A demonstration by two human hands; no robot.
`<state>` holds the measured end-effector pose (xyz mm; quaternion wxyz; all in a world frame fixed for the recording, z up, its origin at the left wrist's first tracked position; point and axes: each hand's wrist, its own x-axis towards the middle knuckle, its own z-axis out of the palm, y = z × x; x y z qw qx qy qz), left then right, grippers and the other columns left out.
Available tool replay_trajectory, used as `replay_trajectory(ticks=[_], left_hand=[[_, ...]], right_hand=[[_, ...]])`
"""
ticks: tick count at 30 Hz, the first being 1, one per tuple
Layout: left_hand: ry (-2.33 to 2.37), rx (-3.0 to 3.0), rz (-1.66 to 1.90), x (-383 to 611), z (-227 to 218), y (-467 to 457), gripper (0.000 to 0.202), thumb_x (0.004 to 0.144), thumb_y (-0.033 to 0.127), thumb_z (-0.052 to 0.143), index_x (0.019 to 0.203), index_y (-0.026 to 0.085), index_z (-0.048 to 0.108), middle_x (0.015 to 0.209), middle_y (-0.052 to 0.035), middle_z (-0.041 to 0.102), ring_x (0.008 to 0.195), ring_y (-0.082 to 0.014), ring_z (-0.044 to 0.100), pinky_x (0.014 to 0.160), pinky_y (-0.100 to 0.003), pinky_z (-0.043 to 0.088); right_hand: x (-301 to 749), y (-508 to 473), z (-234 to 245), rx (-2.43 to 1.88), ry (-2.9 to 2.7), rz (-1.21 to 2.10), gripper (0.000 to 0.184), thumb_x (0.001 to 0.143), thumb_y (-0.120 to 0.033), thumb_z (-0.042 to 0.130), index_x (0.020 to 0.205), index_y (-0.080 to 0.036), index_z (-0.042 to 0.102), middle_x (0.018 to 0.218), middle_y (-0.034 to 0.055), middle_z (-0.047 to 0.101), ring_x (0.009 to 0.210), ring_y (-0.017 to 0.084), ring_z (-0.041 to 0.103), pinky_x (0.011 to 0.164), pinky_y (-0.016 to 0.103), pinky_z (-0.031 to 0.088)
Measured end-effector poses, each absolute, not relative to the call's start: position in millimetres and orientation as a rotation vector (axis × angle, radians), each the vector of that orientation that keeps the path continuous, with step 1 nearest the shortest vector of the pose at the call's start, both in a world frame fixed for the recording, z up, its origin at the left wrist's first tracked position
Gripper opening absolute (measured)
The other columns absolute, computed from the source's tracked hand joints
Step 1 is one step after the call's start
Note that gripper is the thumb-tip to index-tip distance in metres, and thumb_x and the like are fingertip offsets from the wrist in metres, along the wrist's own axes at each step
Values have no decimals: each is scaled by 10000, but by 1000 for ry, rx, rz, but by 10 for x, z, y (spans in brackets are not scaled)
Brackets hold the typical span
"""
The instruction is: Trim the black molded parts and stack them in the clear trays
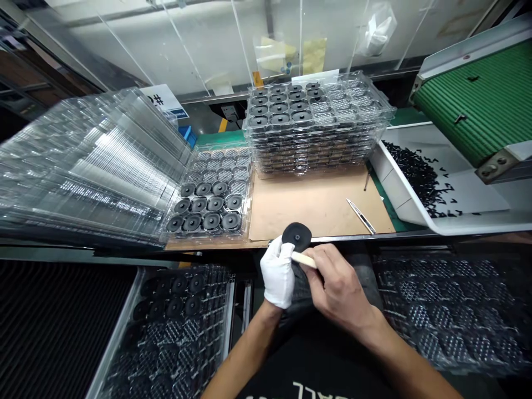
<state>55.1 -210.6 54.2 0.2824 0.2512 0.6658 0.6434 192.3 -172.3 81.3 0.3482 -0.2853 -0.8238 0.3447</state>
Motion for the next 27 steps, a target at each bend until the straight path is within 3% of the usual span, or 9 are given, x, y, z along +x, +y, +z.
replay_trajectory(ticks=[7,13,15,22,27], left_hand=[[1733,682,1716,571,600,-2178,255,877,384,662,970,157,732,880,-34,745,739,-171,657,710,-259,560],[1829,816,1700,647,605,-2253,258,860,342,713,1016,149,781,1008,-67,790,983,-232,716,971,-326,556],[1831,810,1719,655,608,-2265,254,852,328,722,1020,147,784,1028,-76,792,1019,-244,718,991,-339,556],[1831,729,1764,641,614,-2301,208,847,313,714,961,149,773,899,-53,783,882,-213,720,862,-296,582],[1842,715,1732,606,604,-2297,203,897,319,652,908,149,761,707,-5,709,668,-149,650,691,-235,543]], right_hand=[[1999,-1605,929,-827,-1898,920,216,975,-204,579,1178,-254,634,1082,65,664,1021,217,616,925,397,524],[1855,-1576,1032,-762,-2127,769,179,996,-220,523,1140,-195,626,1032,84,669,950,233,574,880,421,484],[1833,-1591,1042,-779,-2195,765,168,1006,-223,494,1102,-187,626,1013,88,659,933,237,557,858,421,472],[1950,-1674,1054,-787,-2261,895,152,1016,-217,466,1066,-205,608,998,79,632,937,234,535,829,403,454],[2044,-1583,899,-915,-2261,630,152,979,-176,513,1082,-206,621,976,85,634,910,245,529,831,426,436]])
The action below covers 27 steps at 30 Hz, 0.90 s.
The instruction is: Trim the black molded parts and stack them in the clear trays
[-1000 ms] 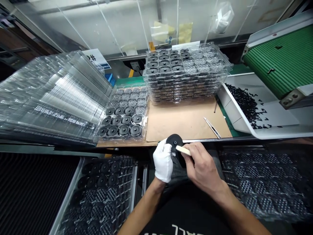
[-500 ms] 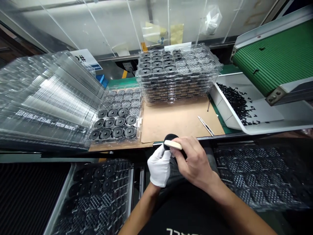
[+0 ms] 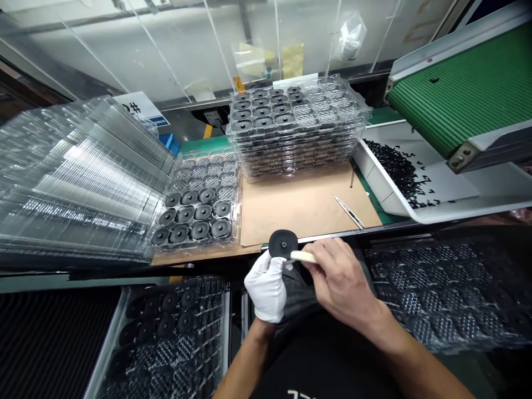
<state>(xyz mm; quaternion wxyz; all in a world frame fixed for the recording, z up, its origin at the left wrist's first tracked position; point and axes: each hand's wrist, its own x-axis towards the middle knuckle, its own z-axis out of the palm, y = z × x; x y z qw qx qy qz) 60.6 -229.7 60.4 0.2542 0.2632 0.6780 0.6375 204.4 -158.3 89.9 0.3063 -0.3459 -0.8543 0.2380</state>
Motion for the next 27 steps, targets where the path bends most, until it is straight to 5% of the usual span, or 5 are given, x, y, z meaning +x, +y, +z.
replay_trajectory(ticks=[4,13,18,27], left_hand=[[1814,596,1794,616,641,-2257,214,874,309,664,938,129,761,707,-18,725,685,-184,709,726,-267,567],[1912,622,1835,620,695,-2266,208,830,291,719,979,155,769,897,-28,769,860,-182,689,808,-242,558],[1889,601,1796,648,708,-2299,160,832,283,715,905,148,760,804,-10,748,687,-139,638,671,-218,538],[1804,519,1721,697,625,-2380,218,792,266,740,961,136,785,785,-7,752,624,-129,637,638,-227,541]], right_hand=[[2086,-1444,767,-1116,-1982,377,215,986,-217,544,1186,-229,622,1025,102,650,977,276,561,869,457,447],[1963,-1739,866,-742,-2142,702,255,983,-156,514,1207,-246,597,1047,77,637,966,230,577,853,410,479],[1967,-1665,836,-869,-2166,648,247,976,-149,490,1168,-233,620,1027,85,634,957,242,575,852,416,470],[1918,-1568,802,-992,-2145,558,218,987,-194,500,1149,-228,641,1023,97,627,961,256,567,877,428,459]])
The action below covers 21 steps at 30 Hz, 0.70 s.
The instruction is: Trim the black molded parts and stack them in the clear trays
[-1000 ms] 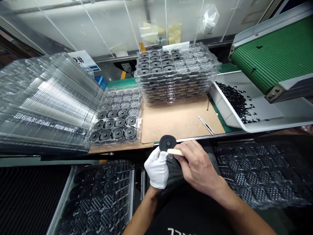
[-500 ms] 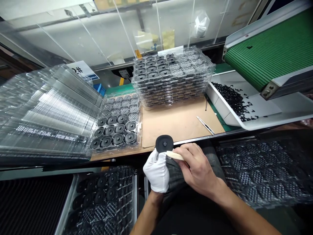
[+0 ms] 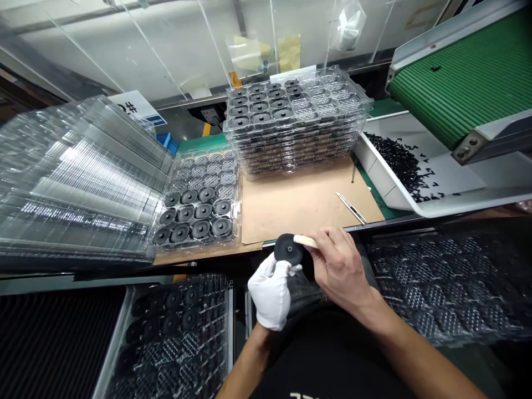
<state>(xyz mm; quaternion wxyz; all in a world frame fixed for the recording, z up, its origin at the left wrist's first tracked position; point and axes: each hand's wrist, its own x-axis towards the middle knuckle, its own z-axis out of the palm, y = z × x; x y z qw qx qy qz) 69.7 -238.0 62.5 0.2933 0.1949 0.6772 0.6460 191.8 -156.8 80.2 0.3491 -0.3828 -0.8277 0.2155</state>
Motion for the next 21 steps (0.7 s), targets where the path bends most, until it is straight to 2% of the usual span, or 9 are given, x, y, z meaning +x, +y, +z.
replay_trajectory(ticks=[6,11,14,17,21], left_hand=[[1776,510,1701,736,666,-2338,203,807,264,713,940,132,793,697,1,722,593,-134,643,616,-224,537],[1748,488,1762,714,709,-2279,227,810,283,724,967,131,783,720,-14,729,582,-140,654,621,-235,547],[1739,496,1760,724,711,-2260,233,790,269,737,972,131,783,754,-23,741,592,-138,650,621,-236,551],[1772,506,1735,729,693,-2271,239,795,246,700,990,137,783,725,-8,721,557,-110,598,569,-210,512],[1863,602,1636,689,641,-2342,271,793,189,624,1011,147,780,614,34,626,490,-77,465,487,-186,406]], right_hand=[[1894,-1434,873,-971,-1961,750,240,1011,-250,510,1205,-273,649,1070,79,636,1006,238,585,904,418,490],[2037,-1502,875,-942,-1969,764,229,992,-238,561,1205,-265,641,1083,75,655,1000,229,604,912,417,498],[2056,-1596,834,-952,-2068,654,229,985,-206,560,1198,-236,636,1067,84,665,992,236,599,903,426,488],[2025,-1630,806,-1006,-2095,522,220,977,-192,564,1182,-212,644,1036,84,659,968,234,590,895,425,476],[2001,-1587,821,-978,-2153,619,219,990,-193,528,1170,-213,651,1019,74,643,943,223,566,878,412,464]])
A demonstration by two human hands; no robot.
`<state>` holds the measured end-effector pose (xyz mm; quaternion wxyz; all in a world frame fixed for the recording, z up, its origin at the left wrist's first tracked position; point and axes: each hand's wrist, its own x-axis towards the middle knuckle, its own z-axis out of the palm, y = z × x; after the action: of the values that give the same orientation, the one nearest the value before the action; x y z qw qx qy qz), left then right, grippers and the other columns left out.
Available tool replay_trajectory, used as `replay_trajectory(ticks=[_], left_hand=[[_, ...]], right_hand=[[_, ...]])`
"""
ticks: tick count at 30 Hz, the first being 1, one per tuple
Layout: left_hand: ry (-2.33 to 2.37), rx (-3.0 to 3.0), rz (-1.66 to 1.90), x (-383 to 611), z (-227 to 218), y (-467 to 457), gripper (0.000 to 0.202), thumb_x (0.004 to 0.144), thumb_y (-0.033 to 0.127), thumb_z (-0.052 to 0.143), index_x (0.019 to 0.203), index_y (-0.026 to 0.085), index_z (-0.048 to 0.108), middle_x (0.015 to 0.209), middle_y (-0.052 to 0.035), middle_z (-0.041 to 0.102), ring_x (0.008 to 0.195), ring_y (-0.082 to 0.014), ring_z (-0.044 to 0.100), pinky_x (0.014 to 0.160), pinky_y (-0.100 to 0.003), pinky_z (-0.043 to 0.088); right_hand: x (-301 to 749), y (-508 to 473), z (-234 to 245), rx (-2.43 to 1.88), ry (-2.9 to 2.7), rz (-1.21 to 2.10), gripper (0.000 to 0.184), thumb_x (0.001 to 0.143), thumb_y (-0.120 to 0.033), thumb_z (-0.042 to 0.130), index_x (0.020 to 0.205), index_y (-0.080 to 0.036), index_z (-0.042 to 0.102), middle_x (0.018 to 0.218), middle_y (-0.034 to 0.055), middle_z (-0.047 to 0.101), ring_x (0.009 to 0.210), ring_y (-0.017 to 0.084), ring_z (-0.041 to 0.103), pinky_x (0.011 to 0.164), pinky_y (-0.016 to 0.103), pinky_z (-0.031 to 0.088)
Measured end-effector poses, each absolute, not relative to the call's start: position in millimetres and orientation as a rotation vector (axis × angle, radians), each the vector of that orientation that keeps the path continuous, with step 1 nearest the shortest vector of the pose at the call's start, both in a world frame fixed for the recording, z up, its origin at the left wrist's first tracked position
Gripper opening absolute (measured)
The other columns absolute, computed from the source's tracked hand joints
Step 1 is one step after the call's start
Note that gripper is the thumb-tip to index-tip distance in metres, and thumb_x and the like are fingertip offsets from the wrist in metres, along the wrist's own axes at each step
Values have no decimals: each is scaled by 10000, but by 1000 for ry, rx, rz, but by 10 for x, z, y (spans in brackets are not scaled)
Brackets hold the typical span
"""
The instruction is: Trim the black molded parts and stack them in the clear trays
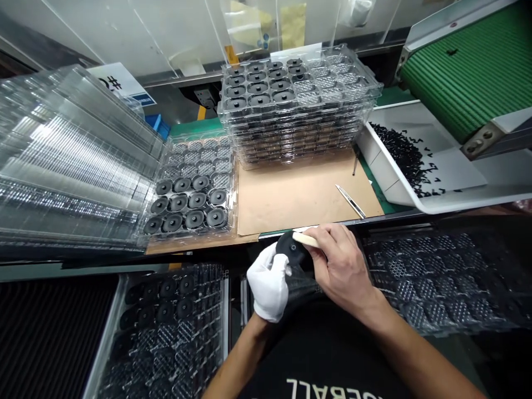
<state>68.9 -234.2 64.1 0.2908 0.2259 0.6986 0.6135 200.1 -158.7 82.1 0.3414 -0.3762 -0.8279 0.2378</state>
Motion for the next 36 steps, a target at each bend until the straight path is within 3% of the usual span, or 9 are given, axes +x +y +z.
replay_trajectory(ticks=[3,7,12,19,24,28,32,36], left_hand=[[1898,734,1532,657,610,-2396,258,787,181,618,986,157,780,571,49,558,496,-81,426,479,-193,367],[1874,773,1459,661,636,-2371,130,803,175,606,759,154,726,528,42,550,493,-87,459,502,-195,388],[1789,593,1531,660,693,-2278,211,807,166,616,945,141,772,585,22,650,532,-112,575,555,-200,463],[1776,548,1643,668,577,-2266,214,831,227,681,1006,171,790,815,-6,744,668,-123,625,630,-200,515],[1796,545,1600,690,576,-2250,197,822,197,684,983,164,794,734,6,712,625,-120,611,602,-193,506],[1840,538,1651,669,643,-2224,156,853,214,658,929,168,786,700,6,698,609,-112,604,600,-182,494],[1797,481,1674,657,712,-2239,181,880,283,658,937,157,775,613,13,652,583,-123,638,609,-190,497],[1725,459,1762,675,749,-2296,226,847,321,711,983,155,782,667,2,682,578,-123,644,614,-204,518]], right_hand=[[1998,-1500,865,-874,-2236,777,241,995,-183,508,1178,-247,652,1044,60,640,952,218,551,886,412,452],[1994,-1340,914,-683,-2340,909,252,983,-174,533,1153,-305,665,1057,27,652,972,220,544,892,414,446],[2011,-1293,880,-859,-1986,967,187,997,-252,563,1162,-257,653,1109,41,660,1047,202,587,942,383,473],[1934,-1485,833,-861,-2235,835,184,994,-215,528,1119,-217,664,1007,54,665,944,216,559,891,416,442],[1929,-1491,869,-924,-2200,762,197,993,-220,516,1107,-199,675,975,68,666,907,223,541,861,414,443],[2011,-1413,898,-828,-2133,968,192,986,-247,544,1109,-243,692,1035,48,690,966,217,589,898,392,466],[1971,-1080,645,-1089,-1782,1108,231,938,-382,624,1119,-264,705,1085,45,699,987,214,629,878,363,490],[1698,-648,73,-1236,-1685,1389,314,816,-464,707,962,-187,715,832,38,701,777,200,622,749,349,512]])
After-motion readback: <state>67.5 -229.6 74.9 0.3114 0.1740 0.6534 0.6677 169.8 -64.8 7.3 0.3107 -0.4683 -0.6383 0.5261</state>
